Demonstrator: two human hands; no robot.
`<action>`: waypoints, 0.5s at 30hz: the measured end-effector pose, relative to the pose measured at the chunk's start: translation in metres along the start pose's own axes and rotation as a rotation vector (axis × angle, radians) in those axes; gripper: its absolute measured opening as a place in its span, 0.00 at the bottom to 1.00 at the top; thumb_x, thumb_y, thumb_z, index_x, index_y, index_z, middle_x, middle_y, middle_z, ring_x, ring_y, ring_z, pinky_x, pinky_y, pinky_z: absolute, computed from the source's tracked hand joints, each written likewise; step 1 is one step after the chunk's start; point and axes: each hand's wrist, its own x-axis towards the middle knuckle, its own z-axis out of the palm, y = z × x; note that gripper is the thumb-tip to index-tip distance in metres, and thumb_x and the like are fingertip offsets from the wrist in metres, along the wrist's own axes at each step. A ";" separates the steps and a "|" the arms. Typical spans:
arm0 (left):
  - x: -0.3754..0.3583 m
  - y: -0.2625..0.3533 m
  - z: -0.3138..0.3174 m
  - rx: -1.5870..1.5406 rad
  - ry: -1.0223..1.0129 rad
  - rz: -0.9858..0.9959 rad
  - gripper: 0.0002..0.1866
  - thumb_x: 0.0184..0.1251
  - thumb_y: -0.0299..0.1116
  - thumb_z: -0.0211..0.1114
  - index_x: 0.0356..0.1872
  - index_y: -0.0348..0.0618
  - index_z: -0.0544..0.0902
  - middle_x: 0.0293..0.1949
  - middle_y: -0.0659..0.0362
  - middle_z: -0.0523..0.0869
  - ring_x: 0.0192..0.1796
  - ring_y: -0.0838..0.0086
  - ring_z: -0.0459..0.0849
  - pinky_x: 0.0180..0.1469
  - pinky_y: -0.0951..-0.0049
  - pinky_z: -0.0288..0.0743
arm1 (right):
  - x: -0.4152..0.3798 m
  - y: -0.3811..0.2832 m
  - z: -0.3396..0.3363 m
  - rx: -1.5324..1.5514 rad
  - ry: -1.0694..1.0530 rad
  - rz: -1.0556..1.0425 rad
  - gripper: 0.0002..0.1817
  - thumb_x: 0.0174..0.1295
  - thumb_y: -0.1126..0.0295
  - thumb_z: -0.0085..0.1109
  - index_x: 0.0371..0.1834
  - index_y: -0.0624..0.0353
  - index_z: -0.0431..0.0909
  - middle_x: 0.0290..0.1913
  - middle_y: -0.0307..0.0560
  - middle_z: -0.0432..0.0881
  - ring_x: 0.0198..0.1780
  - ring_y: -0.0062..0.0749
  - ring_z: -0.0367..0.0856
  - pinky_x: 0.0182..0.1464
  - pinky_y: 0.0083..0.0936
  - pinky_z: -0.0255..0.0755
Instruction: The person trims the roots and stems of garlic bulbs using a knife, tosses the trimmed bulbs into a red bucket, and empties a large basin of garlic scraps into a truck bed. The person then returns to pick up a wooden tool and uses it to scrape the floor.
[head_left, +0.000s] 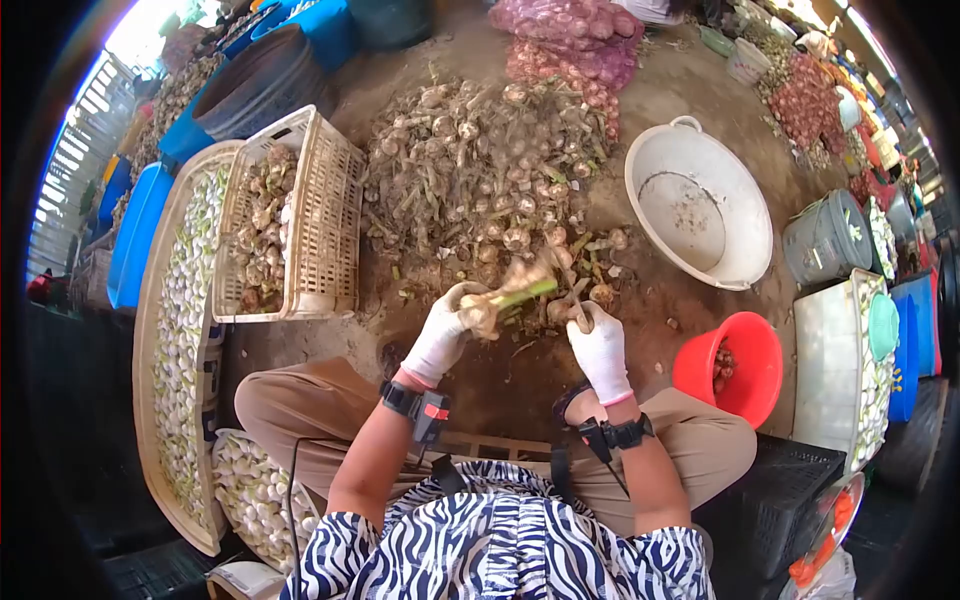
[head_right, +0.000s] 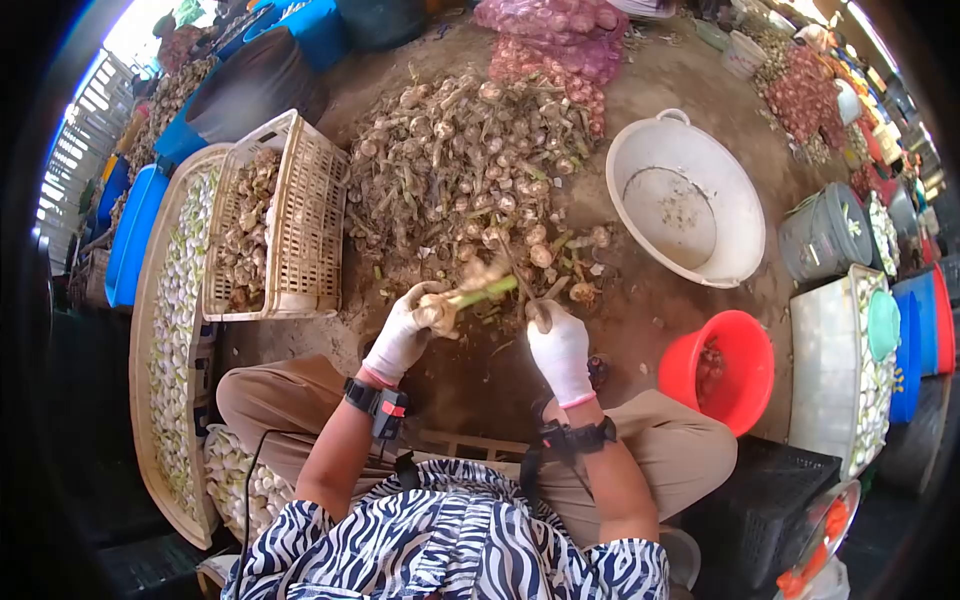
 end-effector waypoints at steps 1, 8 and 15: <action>0.002 -0.006 -0.003 -0.054 0.035 0.013 0.31 0.54 0.39 0.77 0.55 0.37 0.72 0.48 0.52 0.82 0.46 0.65 0.86 0.42 0.64 0.87 | 0.001 -0.007 -0.002 0.136 -0.002 -0.043 0.06 0.58 0.74 0.62 0.39 0.60 0.83 0.22 0.50 0.80 0.22 0.34 0.79 0.28 0.28 0.73; 0.012 -0.016 -0.011 -0.239 -0.010 0.037 0.20 0.60 0.32 0.68 0.52 0.41 0.75 0.49 0.49 0.82 0.44 0.58 0.86 0.40 0.61 0.81 | -0.008 -0.012 0.024 0.076 -0.250 0.068 0.08 0.60 0.68 0.59 0.35 0.59 0.83 0.31 0.60 0.83 0.37 0.58 0.82 0.39 0.42 0.76; 0.028 0.102 -0.082 -0.011 0.322 0.601 0.15 0.67 0.37 0.64 0.50 0.41 0.77 0.45 0.53 0.84 0.43 0.64 0.84 0.42 0.65 0.79 | -0.027 0.051 0.057 0.316 -0.461 0.526 0.08 0.53 0.74 0.59 0.37 0.57 0.81 0.20 0.34 0.78 0.18 0.18 0.75 0.20 0.17 0.66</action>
